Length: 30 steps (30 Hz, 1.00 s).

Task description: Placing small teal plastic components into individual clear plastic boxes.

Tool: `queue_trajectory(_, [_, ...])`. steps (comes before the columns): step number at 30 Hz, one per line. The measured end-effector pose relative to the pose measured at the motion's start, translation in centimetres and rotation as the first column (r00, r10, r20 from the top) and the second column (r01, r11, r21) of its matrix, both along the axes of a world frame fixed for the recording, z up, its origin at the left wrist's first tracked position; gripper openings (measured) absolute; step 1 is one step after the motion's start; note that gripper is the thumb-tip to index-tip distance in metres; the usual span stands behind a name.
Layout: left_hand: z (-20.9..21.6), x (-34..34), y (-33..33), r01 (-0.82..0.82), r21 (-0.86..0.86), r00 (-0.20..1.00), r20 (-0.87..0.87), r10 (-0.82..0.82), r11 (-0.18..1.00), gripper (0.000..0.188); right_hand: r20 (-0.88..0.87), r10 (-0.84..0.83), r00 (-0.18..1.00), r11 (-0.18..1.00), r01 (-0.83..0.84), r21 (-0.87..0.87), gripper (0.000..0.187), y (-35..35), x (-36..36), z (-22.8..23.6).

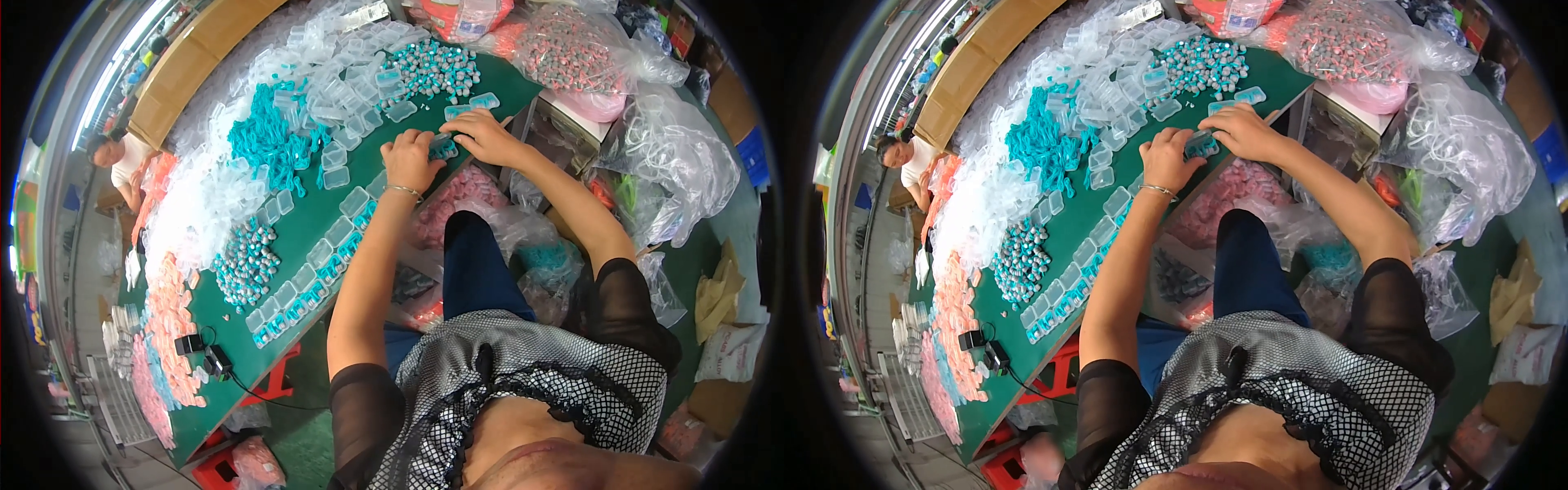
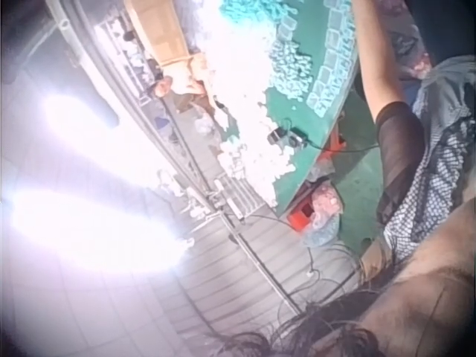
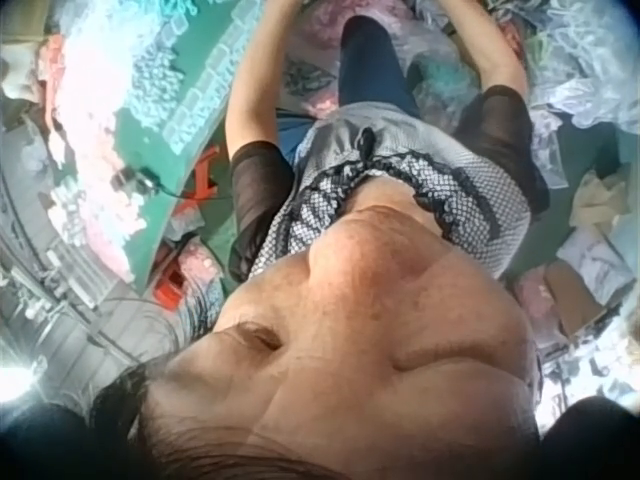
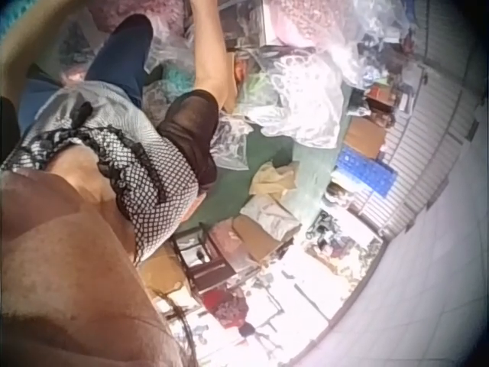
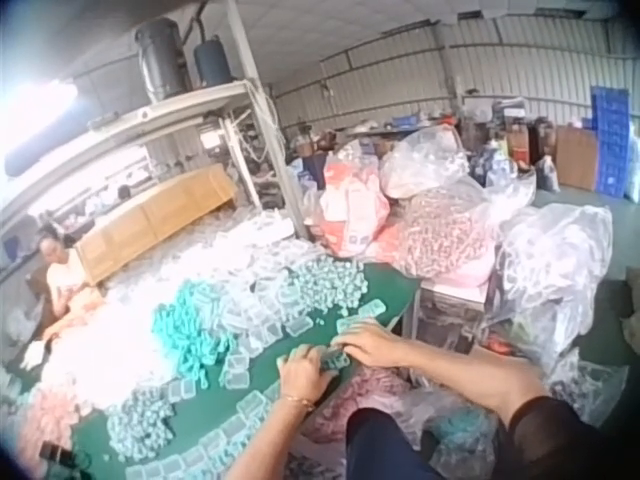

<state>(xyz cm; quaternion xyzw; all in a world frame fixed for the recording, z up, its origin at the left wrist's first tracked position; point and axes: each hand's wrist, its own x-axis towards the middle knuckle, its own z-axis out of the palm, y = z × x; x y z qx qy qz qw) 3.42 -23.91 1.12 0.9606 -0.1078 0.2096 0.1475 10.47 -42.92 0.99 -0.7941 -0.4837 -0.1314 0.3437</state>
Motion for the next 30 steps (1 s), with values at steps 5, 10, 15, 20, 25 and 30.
queue_trajectory(5, [-0.1,0.0,-0.3,0.0,-0.015,1.0,0.02,0.001,1.0,0.054,0.227,-0.319,0.92,0.946,0.324,0.015,0.024,-0.5,-1.7,-2.6])
queue_trajectory(10, [-0.3,-0.2,-0.3,0.002,-0.031,0.999,0.045,0.0,1.0,0.053,0.264,-0.381,0.886,0.923,0.382,0.049,0.026,0.5,-3.9,-3.3])
queue_trajectory(15, [-0.4,-0.4,-0.6,0.02,-0.013,0.998,0.058,-0.019,1.0,0.05,0.476,-0.38,0.793,0.898,0.44,-0.015,0.035,0.5,-5.1,-3.3])
queue_trajectory(20, [-0.8,-0.6,-0.5,0.065,0.046,0.985,0.158,-0.072,0.997,0.041,0.441,-0.395,0.806,0.898,0.441,-0.002,0.037,0.4,-6.1,-3.2])
queue_trajectory(25, [-0.8,-0.3,-0.5,0.091,0.08,0.979,0.175,-0.104,0.993,0.028,0.362,-0.402,0.841,0.904,0.428,0.01,0.036,-0.1,-5.9,-3.0])
queue_trajectory(30, [-0.9,0.5,-0.5,0.063,0.106,0.989,0.126,-0.076,0.992,0.022,0.251,-0.325,0.912,0.946,0.317,0.073,0.033,0.7,-4.4,-1.0])
